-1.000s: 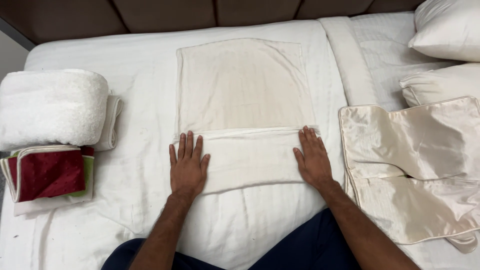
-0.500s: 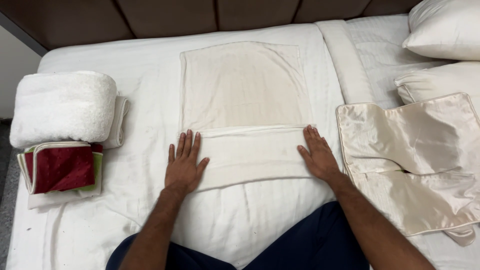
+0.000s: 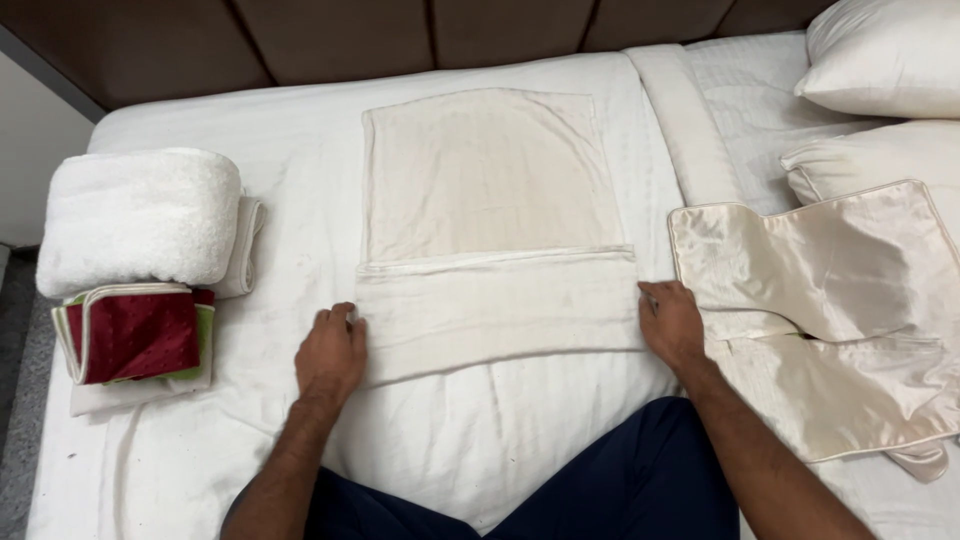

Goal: The person folds a white towel into a compact square and places it on a stack. Then, they fold a two-toned green and red towel and place it on the stack. Finally, they fold a two-toned green and purple towel and place it on the stack.

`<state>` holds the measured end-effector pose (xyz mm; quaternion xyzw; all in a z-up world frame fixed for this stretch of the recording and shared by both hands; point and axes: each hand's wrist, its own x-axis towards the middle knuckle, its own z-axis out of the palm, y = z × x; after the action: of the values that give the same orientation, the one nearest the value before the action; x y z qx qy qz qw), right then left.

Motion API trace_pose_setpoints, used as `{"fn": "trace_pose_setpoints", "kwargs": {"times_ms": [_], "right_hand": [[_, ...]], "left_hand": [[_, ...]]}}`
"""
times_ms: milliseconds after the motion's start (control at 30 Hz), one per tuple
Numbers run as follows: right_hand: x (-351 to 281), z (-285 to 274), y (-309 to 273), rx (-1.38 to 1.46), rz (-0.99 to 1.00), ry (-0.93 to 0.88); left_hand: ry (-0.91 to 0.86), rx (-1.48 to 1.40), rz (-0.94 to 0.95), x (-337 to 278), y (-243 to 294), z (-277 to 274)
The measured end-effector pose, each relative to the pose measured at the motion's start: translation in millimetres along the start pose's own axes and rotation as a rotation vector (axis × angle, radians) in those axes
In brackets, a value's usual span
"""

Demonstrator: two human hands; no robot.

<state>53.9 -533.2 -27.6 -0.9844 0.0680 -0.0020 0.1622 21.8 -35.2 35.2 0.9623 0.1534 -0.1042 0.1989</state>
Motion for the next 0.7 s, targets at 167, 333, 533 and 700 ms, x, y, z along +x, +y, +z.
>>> {"fn": "trace_pose_setpoints", "kwargs": {"times_ms": [167,333,533,700], "right_hand": [[-22.8,-34.7,-45.6,0.052,0.366,-0.215],[-16.6,-11.0,-12.6,0.052,0.370,-0.218],[-25.3,-16.1,5.8,0.705,0.523,-0.286],[-52.8,-53.4,-9.8,0.896,0.363,-0.204]], "left_hand": [[-0.149,-0.073,-0.190,-7.5,19.2,-5.5],[-0.201,-0.108,-0.267,-6.5,9.3,0.5],[-0.154,-0.376,-0.260,-15.3,-17.2,4.9],[-0.197,-0.457,-0.163,-31.7,-35.6,1.5]]}}
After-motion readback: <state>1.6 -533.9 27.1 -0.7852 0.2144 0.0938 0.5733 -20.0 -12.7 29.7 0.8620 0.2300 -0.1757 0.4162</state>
